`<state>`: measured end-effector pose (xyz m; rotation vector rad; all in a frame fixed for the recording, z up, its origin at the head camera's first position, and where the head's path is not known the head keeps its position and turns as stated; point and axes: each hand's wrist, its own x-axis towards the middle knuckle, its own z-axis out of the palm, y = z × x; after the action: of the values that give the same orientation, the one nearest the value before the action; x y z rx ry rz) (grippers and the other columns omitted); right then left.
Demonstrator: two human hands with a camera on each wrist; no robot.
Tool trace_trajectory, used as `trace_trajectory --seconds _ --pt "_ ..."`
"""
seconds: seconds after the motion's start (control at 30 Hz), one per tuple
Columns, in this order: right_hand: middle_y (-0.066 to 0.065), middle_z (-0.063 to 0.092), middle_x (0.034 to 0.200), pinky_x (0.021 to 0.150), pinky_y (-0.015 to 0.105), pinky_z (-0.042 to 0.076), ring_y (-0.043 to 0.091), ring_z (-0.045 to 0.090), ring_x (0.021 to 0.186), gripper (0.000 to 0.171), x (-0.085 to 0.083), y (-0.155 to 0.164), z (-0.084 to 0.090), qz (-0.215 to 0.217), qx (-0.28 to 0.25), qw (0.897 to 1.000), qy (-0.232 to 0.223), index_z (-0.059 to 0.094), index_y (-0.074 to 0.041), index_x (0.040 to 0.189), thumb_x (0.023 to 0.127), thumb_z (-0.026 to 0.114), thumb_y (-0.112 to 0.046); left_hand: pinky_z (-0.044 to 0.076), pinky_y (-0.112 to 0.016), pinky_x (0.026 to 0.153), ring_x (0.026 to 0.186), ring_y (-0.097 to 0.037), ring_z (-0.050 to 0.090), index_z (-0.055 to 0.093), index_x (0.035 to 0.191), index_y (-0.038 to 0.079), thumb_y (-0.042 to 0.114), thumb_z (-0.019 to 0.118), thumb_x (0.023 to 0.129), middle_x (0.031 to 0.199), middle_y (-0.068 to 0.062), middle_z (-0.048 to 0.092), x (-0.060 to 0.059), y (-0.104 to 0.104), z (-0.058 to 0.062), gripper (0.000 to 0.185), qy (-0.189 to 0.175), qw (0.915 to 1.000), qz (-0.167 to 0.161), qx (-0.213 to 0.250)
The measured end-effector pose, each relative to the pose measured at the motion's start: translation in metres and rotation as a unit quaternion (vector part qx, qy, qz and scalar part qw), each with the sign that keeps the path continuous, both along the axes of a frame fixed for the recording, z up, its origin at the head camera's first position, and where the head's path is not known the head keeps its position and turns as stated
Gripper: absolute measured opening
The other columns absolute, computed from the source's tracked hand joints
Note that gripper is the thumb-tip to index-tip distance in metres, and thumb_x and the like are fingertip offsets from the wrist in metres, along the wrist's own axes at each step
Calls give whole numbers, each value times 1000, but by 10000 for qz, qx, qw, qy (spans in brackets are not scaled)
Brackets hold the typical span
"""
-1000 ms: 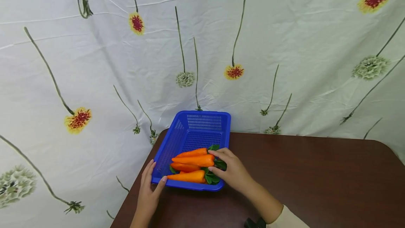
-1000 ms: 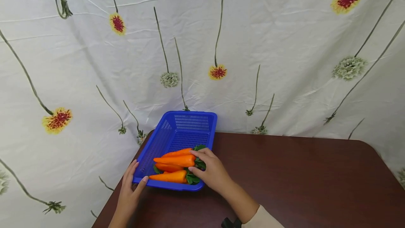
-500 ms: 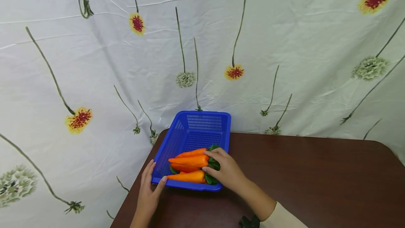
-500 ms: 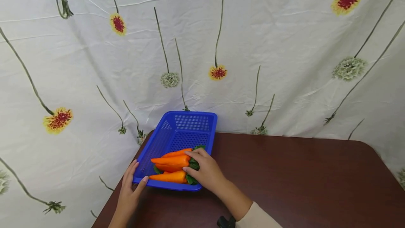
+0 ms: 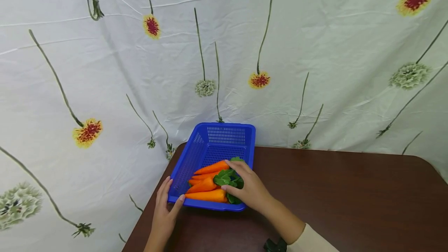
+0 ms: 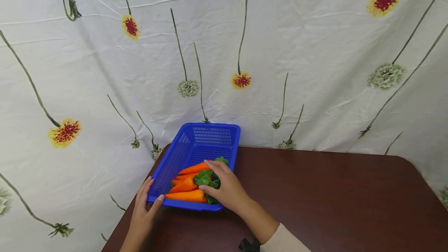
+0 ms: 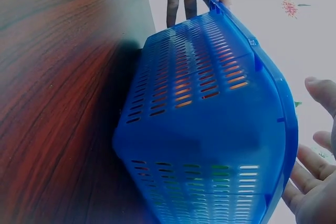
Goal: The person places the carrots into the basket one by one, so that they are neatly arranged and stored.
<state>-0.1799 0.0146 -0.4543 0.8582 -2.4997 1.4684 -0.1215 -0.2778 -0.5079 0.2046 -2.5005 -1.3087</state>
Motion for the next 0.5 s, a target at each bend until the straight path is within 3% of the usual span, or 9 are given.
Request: trace_trajectory --seconds 0.07,0.13,0.5 --pt "-1 52 146 108 48 49 24 54 136 69 0 1 -1 -10 -39 10000 11 48 -27 151 89 77 -36 30 -41 122 149 -25 28 36 157 25 28 68 97 167 2 23 0 0 0 69 4 10000 -17 37" --pt "-1 53 146 107 48 49 23 54 135 68 1 2 -1 -26 -56 10000 4 49 -26 150 89 78 -35 29 -61 117 150 -27 28 36 157 25 28 68 97 167 1 23 0 0 0 69 16 10000 -40 71" --pt "-4 57 139 106 45 50 17 55 132 60 3 10 0 -176 -374 9991 -38 56 -27 144 88 78 -35 29 -64 116 150 -30 26 30 160 25 26 68 97 168 -4 22 0 -1 -1 74 66 9999 -94 58"
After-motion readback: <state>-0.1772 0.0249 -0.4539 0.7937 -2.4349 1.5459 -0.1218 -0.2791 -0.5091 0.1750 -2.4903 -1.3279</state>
